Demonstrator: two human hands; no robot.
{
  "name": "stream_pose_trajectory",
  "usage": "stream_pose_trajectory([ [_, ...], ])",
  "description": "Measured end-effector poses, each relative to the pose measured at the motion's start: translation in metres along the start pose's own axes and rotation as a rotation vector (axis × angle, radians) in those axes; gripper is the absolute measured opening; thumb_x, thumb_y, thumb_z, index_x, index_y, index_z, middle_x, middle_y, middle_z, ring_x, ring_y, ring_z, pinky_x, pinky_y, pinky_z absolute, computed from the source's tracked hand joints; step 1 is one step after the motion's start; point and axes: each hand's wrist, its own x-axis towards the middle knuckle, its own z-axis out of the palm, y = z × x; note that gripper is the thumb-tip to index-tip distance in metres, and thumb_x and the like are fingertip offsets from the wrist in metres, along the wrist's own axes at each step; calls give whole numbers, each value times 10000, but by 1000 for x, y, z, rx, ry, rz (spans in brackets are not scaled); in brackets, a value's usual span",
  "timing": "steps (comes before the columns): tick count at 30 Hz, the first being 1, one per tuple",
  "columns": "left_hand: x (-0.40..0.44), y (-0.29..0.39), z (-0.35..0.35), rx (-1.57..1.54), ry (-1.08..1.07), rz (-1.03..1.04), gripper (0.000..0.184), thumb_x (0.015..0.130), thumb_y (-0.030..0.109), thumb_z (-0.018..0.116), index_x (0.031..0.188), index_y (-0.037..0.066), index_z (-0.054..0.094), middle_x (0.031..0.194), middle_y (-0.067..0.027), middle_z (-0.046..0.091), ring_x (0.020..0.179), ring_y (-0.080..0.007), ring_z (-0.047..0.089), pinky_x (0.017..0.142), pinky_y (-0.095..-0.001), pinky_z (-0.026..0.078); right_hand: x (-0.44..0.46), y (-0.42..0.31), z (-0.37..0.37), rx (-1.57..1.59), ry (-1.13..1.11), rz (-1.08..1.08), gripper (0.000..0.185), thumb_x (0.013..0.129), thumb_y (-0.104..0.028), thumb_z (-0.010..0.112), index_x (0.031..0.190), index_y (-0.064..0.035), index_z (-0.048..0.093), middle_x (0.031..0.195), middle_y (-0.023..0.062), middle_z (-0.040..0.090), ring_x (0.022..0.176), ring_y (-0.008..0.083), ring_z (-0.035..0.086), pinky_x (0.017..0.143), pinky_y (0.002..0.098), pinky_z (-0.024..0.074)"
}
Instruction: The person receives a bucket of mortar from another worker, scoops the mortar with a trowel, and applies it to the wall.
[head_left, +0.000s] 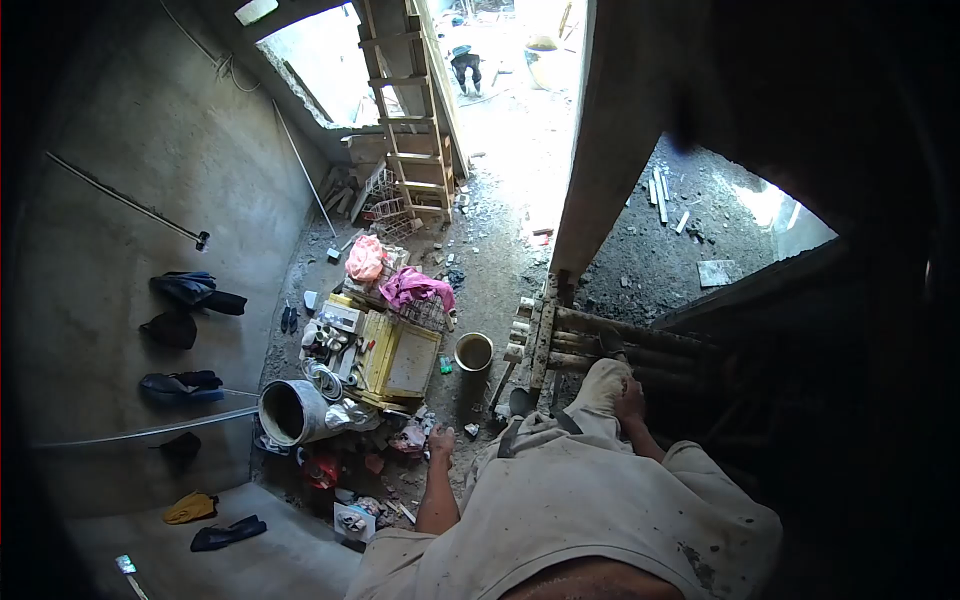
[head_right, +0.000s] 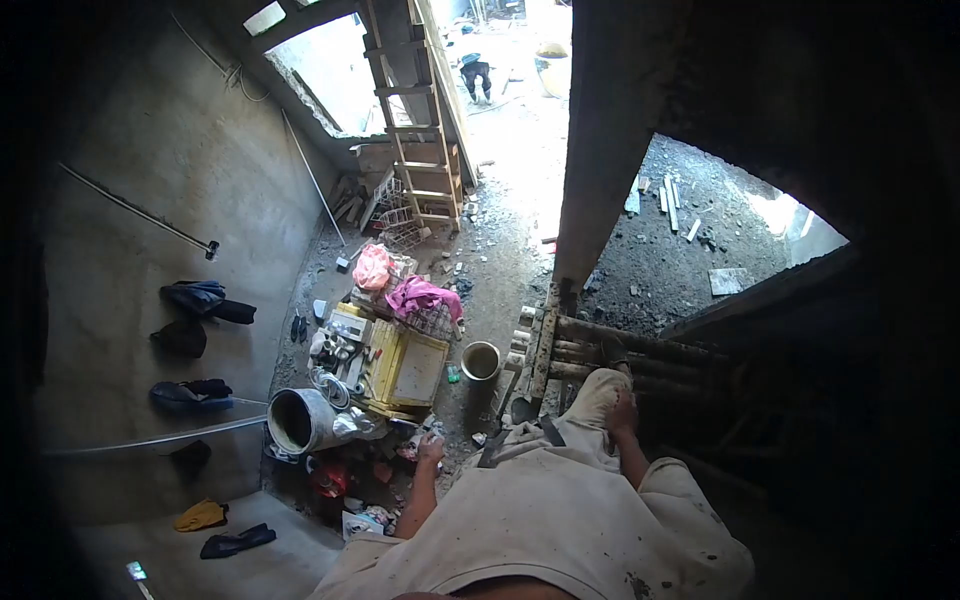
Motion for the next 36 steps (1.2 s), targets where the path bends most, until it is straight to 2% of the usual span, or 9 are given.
stream_pose_trajectory([
  [5,-9,3,-4,-108,47,12,486,780,210,589,1224,80,439,1073,-157,548,934,-250,544,784,-347,436,3,1,10,-55,63,-62,372,778,-91,458,1148,-114,480,1145,167,498,1026,344,505,860,423,415],
  [9,5,-2,-3,-63,36,3,490,782,208,588,1225,67,434,1046,-157,558,910,-248,552,783,-349,437,1,-12,4,-37,41,-38,370,778,-95,472,1147,-111,478,1148,167,498,1037,346,498,861,423,414],
  [18,-14,21,-7,-70,16,13,469,771,198,581,1199,59,448,1027,-152,570,825,-251,563,675,-341,462,2,-7,8,-33,57,-92,372,760,-77,514,1129,-110,477,1117,152,513,1032,333,501,844,415,424],
  [20,-2,9,-6,10,42,71,469,769,203,587,1196,59,455,1051,-155,562,869,-255,563,722,-341,458,3,-6,10,-52,56,-77,374,761,-86,518,1131,-113,474,1116,150,514,1027,328,506,842,415,425],
  [26,16,-9,-2,-23,46,45,467,765,203,601,1189,58,469,1108,-163,542,973,-250,544,818,-339,430,2,-5,11,-19,44,-46,380,757,-87,530,1132,-117,479,1133,152,513,1027,321,512,847,409,426],
  [27,12,-6,-3,-24,46,46,467,765,203,601,1189,58,469,1108,-163,542,973,-250,544,818,-339,430,1,-6,11,-18,45,-47,380,757,-87,530,1132,-117,479,1133,152,513,1027,321,512,847,409,426],
  [29,3,1,-4,-14,63,-5,455,764,199,602,1180,61,482,1106,-162,546,973,-244,545,818,-335,431,-2,-8,12,-8,112,-78,360,748,-64,494,1103,-118,523,1025,154,539,948,313,544,792,399,448],
  [32,-11,14,-6,-65,25,-45,460,760,209,606,1178,60,487,1105,-171,550,988,-254,544,830,-335,427,-1,-5,13,5,118,-100,365,751,-62,481,1110,-115,519,1015,158,536,950,318,540,793,402,445],
  [36,27,-17,0,31,85,50,497,746,248,612,1188,60,482,1107,-180,552,1010,-284,539,846,-344,423,0,-4,14,-12,144,-101,349,750,-59,474,1092,-106,520,989,160,532,939,328,534,779,413,441],
])
